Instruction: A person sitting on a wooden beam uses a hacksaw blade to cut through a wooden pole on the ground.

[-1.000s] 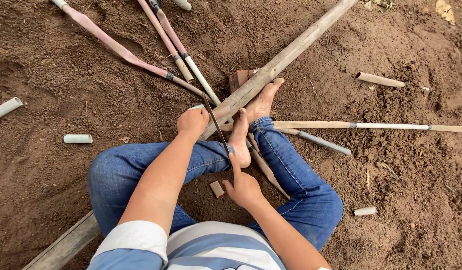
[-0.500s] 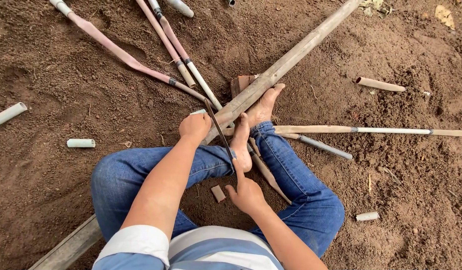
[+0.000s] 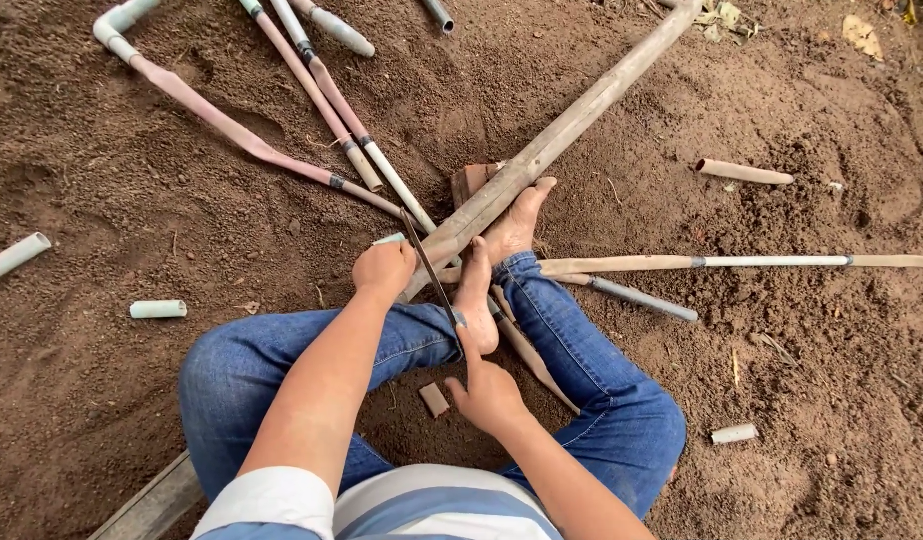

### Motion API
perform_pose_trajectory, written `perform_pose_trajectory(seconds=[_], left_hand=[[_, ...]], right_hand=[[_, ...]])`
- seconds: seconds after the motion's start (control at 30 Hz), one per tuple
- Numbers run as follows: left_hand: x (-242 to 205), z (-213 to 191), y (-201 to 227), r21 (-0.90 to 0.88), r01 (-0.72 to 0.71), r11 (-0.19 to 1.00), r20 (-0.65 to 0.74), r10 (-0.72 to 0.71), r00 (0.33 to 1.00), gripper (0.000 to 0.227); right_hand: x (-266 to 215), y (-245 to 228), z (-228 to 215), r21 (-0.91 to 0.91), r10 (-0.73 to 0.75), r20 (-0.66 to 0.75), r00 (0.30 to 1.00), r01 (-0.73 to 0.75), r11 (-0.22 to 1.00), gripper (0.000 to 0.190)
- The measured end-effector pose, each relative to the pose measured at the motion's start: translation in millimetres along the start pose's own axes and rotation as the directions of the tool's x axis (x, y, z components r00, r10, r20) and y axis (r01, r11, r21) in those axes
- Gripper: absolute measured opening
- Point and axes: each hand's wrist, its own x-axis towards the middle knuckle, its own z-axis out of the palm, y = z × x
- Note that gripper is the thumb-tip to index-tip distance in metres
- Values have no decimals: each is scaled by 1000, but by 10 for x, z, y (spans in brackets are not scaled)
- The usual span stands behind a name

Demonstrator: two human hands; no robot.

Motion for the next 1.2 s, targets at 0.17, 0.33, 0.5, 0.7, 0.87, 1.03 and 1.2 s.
perform_pose_trajectory(seconds=[0.17,0.33,0.5,0.7,0.87,1.03,1.2], left_hand=[[5,53,-48,27,-20,999,1,20,1000,61],[10,43,-27,60,-29,998,-5,29,1000,62],[-37,-51,57,45,27,999,31,-28,999,62],[-29,-75,67,56,33,998,40,-35,999,62],[-45,-66,91,71,27,997,21,-28,999,64],[-118,-151,170,87,31,996,27,-33,999,64],[-128,-153,161,35,43,998,9,-43,999,62]], right_hand=[[15,-95,-103,78,2,-15,1000,-1,997,86],[140,-520,-598,83,-25,-74,997,31,996,90],[68,-181,-208,39,-33,-59,998,35,999,88],[6,68,18,39,-61,-63,996,63,997,84],[-56,-415,-517,43,-58,-75,995,61,997,87],[-150,-722,-853,142,3,-62,998,6,990,83],[10,113,140,38,-35,-69,997,38,999,90]])
